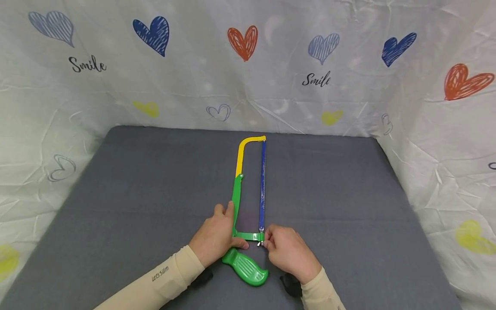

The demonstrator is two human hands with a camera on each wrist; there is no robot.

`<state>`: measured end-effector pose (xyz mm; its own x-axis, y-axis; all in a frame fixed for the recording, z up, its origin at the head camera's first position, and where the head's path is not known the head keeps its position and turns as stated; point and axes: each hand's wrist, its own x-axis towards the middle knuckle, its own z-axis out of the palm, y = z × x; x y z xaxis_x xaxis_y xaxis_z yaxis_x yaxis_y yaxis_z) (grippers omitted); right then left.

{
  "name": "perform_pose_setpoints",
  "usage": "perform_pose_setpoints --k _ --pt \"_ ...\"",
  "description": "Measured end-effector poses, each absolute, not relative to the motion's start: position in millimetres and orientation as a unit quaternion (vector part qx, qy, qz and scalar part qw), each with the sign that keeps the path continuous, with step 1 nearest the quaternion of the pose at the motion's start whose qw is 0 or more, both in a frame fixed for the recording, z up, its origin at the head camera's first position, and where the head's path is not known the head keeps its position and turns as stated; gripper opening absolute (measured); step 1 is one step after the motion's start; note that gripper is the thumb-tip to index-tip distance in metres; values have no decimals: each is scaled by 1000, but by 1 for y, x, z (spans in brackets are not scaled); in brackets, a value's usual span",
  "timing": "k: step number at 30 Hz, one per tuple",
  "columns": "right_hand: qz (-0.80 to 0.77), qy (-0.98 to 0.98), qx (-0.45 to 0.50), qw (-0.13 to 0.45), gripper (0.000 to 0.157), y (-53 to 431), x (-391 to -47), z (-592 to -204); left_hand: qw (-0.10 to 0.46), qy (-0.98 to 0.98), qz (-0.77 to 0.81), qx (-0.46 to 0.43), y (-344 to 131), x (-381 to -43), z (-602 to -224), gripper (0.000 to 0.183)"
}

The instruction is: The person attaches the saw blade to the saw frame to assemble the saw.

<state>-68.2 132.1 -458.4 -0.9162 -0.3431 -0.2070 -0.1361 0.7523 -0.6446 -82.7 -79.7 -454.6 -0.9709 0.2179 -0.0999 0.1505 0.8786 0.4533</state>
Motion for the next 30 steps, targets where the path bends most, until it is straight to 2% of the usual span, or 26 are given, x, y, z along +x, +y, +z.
perform_pose_setpoints --k 15,22,30 --pt "-331 918 -146 160 10 134 -71 -461 75 967 228 89 -82 -82 -456 119" --pt "-356 908 -130 180 9 137 -70 -460 78 967 226 91 -81 -83 -456 119" --pt "-328 930 -88 144 13 128 -62 -448 76 966 227 98 -79 -86 -459 119"
